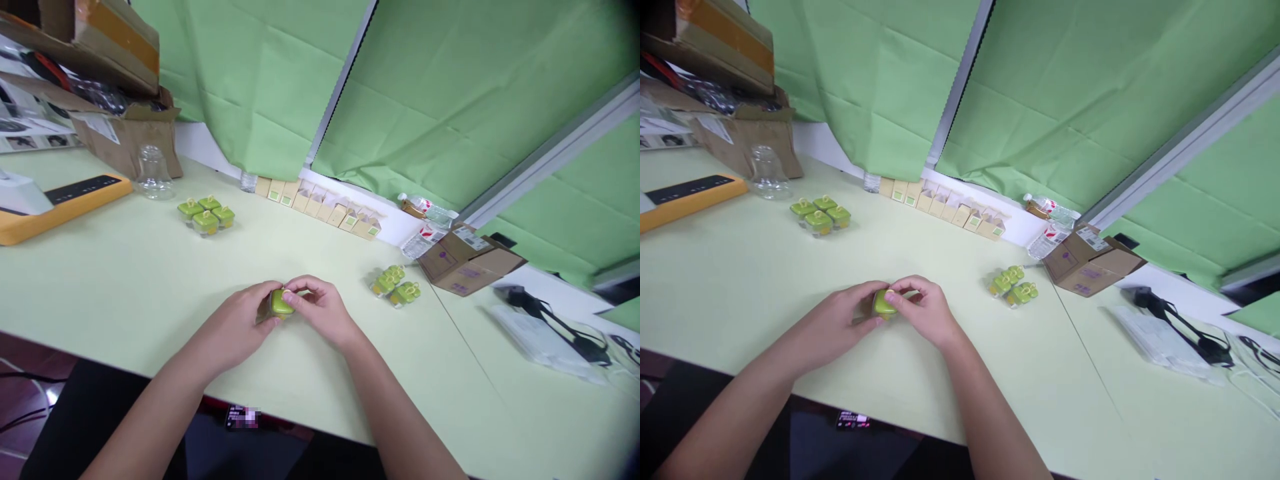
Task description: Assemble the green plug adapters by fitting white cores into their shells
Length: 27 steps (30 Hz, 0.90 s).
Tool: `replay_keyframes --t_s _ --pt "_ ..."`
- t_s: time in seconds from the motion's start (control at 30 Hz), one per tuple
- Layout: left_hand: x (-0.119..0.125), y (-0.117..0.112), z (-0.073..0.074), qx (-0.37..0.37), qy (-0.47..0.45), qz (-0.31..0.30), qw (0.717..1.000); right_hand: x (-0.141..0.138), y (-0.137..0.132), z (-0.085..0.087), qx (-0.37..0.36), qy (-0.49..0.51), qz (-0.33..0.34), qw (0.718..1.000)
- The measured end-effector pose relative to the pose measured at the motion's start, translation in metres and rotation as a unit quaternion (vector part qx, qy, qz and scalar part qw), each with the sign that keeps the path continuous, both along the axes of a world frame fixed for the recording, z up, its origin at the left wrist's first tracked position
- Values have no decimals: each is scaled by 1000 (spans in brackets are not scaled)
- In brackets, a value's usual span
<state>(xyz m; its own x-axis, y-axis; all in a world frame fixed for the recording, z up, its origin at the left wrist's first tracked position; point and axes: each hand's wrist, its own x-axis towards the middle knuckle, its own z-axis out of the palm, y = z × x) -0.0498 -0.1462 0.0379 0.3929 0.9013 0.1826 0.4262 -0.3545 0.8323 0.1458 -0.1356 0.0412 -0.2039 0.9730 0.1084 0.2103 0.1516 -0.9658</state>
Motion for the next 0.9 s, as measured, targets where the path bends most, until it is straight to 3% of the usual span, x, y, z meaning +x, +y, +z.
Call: replay_keyframes --t_s 0.4,0.57,0.73,0.83,0.9 --pt "2 -2 2 5 29 -1 1000 -4 -1 -6 51 -16 -2 999" --pt "3 2 -1 2 56 12 998 -3 0 2 1 102 -23 995" --pt "-1 7 -9 41 121 125 984 10 7 8 -105 290 -107 945" --pt "-3 9 -11 102 146 200 964 14 10 4 -164 307 -150 925" --pt "-2 8 -10 150 136 217 955 12 8 3 -183 298 -140 926"
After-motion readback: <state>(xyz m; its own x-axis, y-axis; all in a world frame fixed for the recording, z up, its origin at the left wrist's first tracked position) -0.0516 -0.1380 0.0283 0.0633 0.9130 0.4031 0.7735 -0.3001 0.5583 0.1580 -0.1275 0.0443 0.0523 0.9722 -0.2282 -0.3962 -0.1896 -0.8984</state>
